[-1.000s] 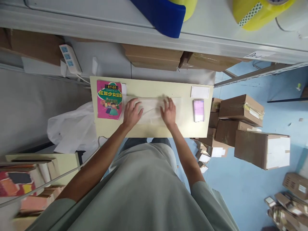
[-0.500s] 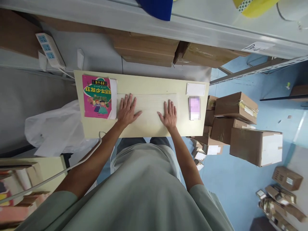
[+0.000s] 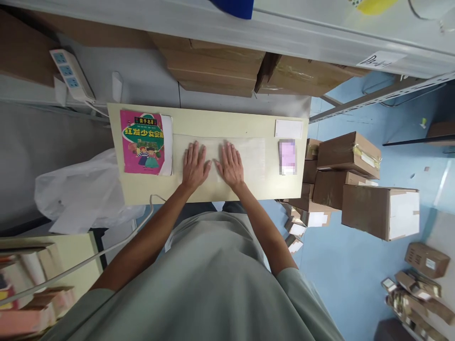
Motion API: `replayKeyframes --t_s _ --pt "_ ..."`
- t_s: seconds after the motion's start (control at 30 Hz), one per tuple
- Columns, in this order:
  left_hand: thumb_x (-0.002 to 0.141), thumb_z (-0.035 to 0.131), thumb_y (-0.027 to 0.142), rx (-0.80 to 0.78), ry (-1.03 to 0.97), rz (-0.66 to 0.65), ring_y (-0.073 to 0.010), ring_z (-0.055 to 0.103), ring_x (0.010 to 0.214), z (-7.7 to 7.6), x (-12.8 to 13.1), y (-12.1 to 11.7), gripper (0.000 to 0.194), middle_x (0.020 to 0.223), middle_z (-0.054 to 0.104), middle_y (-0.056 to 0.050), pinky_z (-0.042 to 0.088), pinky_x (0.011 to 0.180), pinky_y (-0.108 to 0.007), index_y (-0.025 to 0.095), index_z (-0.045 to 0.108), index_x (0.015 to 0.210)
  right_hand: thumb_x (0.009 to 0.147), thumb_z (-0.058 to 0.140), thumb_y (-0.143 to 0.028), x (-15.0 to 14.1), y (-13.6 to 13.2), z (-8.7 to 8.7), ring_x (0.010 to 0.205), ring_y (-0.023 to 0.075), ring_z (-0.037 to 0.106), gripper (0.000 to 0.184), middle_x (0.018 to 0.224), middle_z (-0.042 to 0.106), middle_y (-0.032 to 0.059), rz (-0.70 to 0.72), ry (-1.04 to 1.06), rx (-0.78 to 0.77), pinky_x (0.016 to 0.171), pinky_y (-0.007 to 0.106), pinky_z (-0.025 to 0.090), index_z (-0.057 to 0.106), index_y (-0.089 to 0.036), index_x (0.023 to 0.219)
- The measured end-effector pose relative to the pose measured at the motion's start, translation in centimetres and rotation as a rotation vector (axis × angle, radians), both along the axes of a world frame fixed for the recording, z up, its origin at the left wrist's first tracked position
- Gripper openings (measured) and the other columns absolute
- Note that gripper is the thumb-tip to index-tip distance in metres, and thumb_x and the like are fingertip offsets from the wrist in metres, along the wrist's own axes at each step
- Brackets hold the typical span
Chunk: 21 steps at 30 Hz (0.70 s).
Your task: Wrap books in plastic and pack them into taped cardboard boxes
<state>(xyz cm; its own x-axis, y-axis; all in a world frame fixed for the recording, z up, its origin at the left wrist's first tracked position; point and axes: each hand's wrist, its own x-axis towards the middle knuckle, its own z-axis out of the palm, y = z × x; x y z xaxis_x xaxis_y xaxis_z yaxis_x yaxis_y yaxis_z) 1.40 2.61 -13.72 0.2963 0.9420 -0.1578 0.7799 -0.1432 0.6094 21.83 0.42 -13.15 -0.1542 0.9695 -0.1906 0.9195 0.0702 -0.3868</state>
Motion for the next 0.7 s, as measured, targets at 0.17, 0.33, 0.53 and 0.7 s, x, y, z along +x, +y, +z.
replayKeyframes --t_s 0.17,0.33,0.53,0.7 --pt "0.109 0.045 0.065 -0.013 -0.002 -0.011 -0.0390 0.008 0.176 -0.4 -1.6 0.1 0.087 0.186 0.022 -0.019 0.003 0.142 -0.064 0.010 0.037 0.176 0.117 0.031 -0.065 2.2 -0.3 -0.7 0.177 0.0330 0.011 0.082 0.189 0.016 0.0134 -0.051 0.004 0.015 0.142 0.061 0.018 0.021 -0.016 0.182" --pt "0.108 0.047 0.065 -0.011 0.007 0.014 -0.0399 0.008 0.176 -0.2 -1.8 0.2 0.093 0.185 0.022 -0.020 0.002 0.142 -0.064 0.007 0.032 0.177 0.115 0.034 -0.069 5.2 -1.7 -0.9 0.177 0.0353 0.013 0.085 0.188 0.019 0.0175 -0.134 -0.067 0.052 0.141 0.063 0.020 0.029 -0.014 0.180" --pt "0.107 0.049 0.063 -0.004 0.014 0.017 -0.0404 0.009 0.175 -0.1 -1.6 0.2 0.093 0.185 0.023 -0.022 0.003 0.142 -0.064 0.004 0.031 0.177 0.114 0.036 -0.068 4.7 -1.5 -1.1 0.176 0.0365 0.015 0.085 0.188 0.020 0.0167 -0.142 -0.083 0.031 0.139 0.066 0.022 0.027 -0.016 0.181" --pt "0.108 0.047 0.064 0.002 0.012 0.030 -0.0401 0.011 0.175 -0.4 -1.7 0.1 0.094 0.185 0.023 -0.023 0.003 0.142 -0.063 0.003 0.029 0.178 0.115 0.035 -0.068 4.7 -1.3 -1.0 0.176 0.0357 0.016 0.084 0.187 0.022 0.0179 -0.140 -0.103 0.013 0.140 0.063 0.021 0.031 -0.014 0.179"
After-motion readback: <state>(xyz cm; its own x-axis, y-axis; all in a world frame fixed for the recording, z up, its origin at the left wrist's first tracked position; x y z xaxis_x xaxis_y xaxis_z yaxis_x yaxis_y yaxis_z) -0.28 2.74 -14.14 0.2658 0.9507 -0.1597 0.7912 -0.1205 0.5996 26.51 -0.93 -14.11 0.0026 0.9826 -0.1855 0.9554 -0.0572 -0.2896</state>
